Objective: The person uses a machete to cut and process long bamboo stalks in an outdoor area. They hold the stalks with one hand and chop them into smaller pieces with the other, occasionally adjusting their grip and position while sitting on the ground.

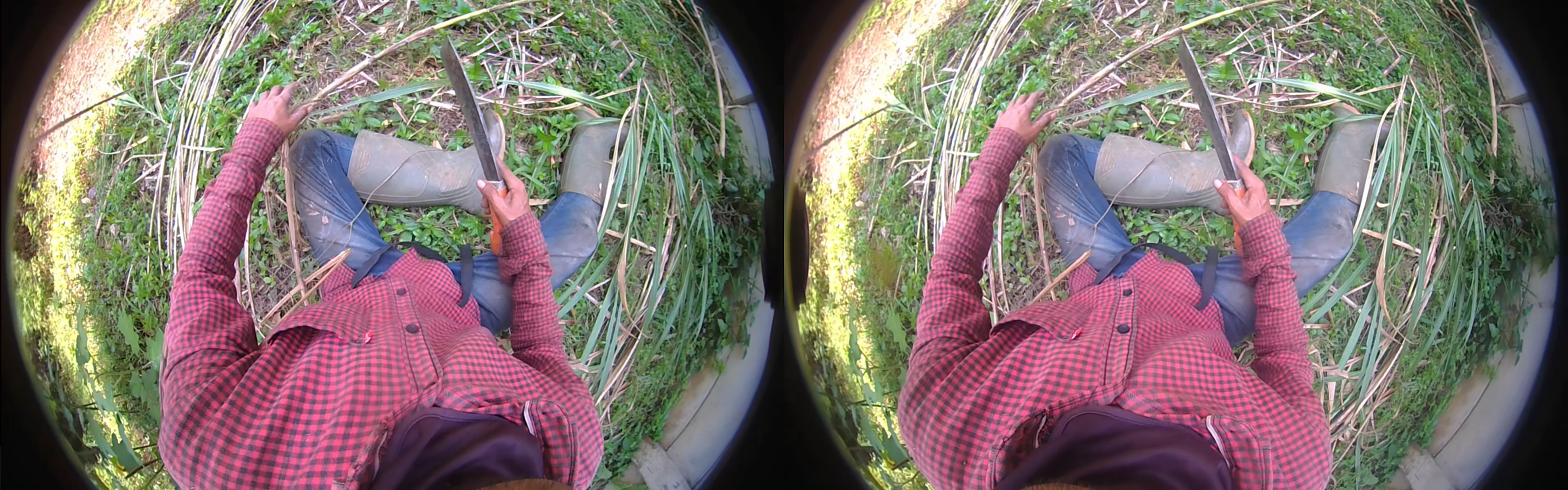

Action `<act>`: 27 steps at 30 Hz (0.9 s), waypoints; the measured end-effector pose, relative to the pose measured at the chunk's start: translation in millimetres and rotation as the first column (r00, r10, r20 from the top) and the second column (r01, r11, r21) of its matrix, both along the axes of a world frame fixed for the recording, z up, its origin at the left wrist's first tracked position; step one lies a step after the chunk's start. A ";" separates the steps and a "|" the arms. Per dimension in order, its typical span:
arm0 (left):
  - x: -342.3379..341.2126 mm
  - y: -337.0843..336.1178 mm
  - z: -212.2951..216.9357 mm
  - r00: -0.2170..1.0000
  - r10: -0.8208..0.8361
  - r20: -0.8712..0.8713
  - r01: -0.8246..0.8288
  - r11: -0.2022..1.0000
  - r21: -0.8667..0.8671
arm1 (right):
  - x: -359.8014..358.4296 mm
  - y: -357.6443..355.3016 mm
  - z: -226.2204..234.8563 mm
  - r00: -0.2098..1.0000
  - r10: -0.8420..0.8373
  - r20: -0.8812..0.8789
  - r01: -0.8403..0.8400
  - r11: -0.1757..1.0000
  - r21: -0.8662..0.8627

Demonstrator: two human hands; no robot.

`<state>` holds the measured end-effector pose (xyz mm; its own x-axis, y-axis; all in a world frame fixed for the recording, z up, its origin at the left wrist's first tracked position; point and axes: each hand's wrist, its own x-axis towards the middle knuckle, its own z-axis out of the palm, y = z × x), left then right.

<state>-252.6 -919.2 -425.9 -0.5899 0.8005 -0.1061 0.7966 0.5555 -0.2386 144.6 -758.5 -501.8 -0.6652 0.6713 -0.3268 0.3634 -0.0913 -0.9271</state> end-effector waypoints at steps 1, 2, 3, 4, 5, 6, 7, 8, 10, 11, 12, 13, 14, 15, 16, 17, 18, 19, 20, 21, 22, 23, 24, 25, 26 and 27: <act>-1.2 -15.9 -0.1 0.995 0.095 0.029 -0.095 0.995 -0.014 | -5.8 -0.5 -6.0 1.000 0.011 0.002 -0.011 0.998 0.064; -1.1 -33.1 3.2 0.980 0.193 0.051 -0.192 0.981 -0.031 | -13.0 -2.6 -13.0 1.000 0.026 0.001 -0.026 0.992 0.127; -1.9 -49.6 3.9 0.954 0.291 0.074 -0.288 0.957 -0.043 | -20.9 -3.9 -11.9 0.998 0.060 -0.014 -0.057 0.985 0.161; -3.5 -68.0 1.2 0.922 0.365 0.129 -0.352 0.929 -0.112 | -28.6 -7.0 -11.6 0.995 0.093 -0.027 -0.086 0.977 0.193; -6.9 -88.4 -3.0 0.880 0.441 0.175 -0.411 0.893 -0.183 | -36.9 -9.7 -9.9 0.991 0.130 -0.044 -0.117 0.967 0.224; -15.4 -111.7 -14.9 0.808 0.535 0.246 -0.487 0.843 -0.229 | -45.4 -10.4 -11.3 0.984 0.165 -0.069 -0.139 0.949 0.284; -26.6 -141.1 -36.1 0.752 0.579 0.316 -0.553 0.814 -0.177 | -55.7 -13.7 -12.7 0.978 0.196 -0.070 -0.160 0.924 0.347; -18.7 -144.5 -36.1 0.759 0.537 0.367 -0.546 0.833 -0.090 | -63.8 -14.7 -14.7 0.976 0.207 -0.061 -0.164 0.895 0.414; 2.4 -146.3 -28.7 0.791 0.494 0.361 -0.537 0.844 0.023 | -84.5 -16.7 -23.9 0.970 0.240 -0.035 -0.169 0.773 0.612; 11.2 -139.8 -25.9 0.815 0.489 0.311 -0.529 0.847 0.054 | -93.7 -19.3 -25.7 0.967 0.254 -0.013 -0.163 0.657 0.736; 19.6 -133.7 -23.4 0.834 0.485 0.261 -0.521 0.849 0.088 | -101.1 -23.7 -2.7 0.930 0.302 0.210 -0.366 0.705 0.608; 27.5 -128.9 -19.7 0.840 0.483 0.246 -0.517 0.850 0.098 | -110.5 -31.4 2.2 0.912 0.303 0.276 -0.409 0.652 0.639; 34.9 -121.2 -14.2 0.850 0.473 0.231 -0.507 0.855 0.114 | -118.7 -36.8 7.9 0.894 0.290 0.341 -0.448 0.595 0.668; 41.0 -114.4 -8.4 0.860 0.462 0.216 -0.495 0.859 0.131 | -123.9 -37.6 11.2 0.874 0.271 0.404 -0.486 0.535 0.691; 46.6 -109.7 -1.7 0.861 0.451 0.234 -0.488 0.862 0.136 | -128.5 -31.6 9.5 0.843 0.270 0.465 -0.534 0.523 0.664; 45.5 -107.9 1.8 0.865 0.439 0.241 -0.481 0.863 0.156 | -135.1 -16.7 7.4 0.849 0.205 0.487 -0.508 0.571 0.644; 44.5 -107.2 3.1 0.870 0.425 0.250 -0.471 0.866 0.167 | -138.9 3.5 1.9 0.847 0.141 0.512 -0.477 0.624 0.618; 46.1 -107.8 2.6 0.870 0.415 0.266 -0.466 0.868 0.171 | -137.3 18.1 -3.8 0.834 0.082 0.546 -0.450 0.674 0.586; 47.7 -104.1 2.1 0.866 0.392 0.310 -0.444 0.888 0.118 | -137.8 29.1 -9.8 0.845 0.069 0.531 -0.440 0.655 0.615; 49.8 -103.5 -1.3 0.874 0.390 0.288 -0.443 0.885 0.146 | -138.9 37.2 -14.4 0.854 0.062 0.517 -0.434 0.632 0.642; 51.7 -104.0 -5.4 0.881 0.392 0.265 -0.444 0.879 0.174 | -140.1 41.0 -18.9 0.863 0.060 0.501 -0.430 0.607 0.668; 52.1 -106.1 -9.8 0.881 0.406 0.244 -0.456 0.865 0.207 | -140.0 34.0 -6.7 0.831 0.111 0.546 -0.510 0.544 0.666; 50.7 -109.2 -11.5 0.860 0.436 0.265 -0.486 0.857 0.170 | -136.1 19.7 15.2 0.791 0.168 0.589 -0.590 0.467 0.659; 52.2 -110.8 -13.2 0.881 0.411 0.235 -0.461 0.858 0.225 | -136.1 5.0 26.5 0.739 0.235 0.631 -0.667 0.385 0.638; 55.1 -101.9 -2.6 0.876 0.407 0.258 -0.457 0.872 0.178 | -131.9 6.7 24.0 0.728 0.225 0.648 -0.683 0.314 0.659; 57.6 -100.0 1.0 0.880 0.410 0.240 -0.456 0.870 0.187 | -132.4 20.1 12.2 0.757 0.201 0.621 -0.648 0.350 0.677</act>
<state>-195.0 -1019.2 -424.9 -0.8705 0.4834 -0.0928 0.4789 0.8753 0.0675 12.2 -738.5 -489.6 -0.9123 0.4000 -0.0883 0.4096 0.8895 -0.2025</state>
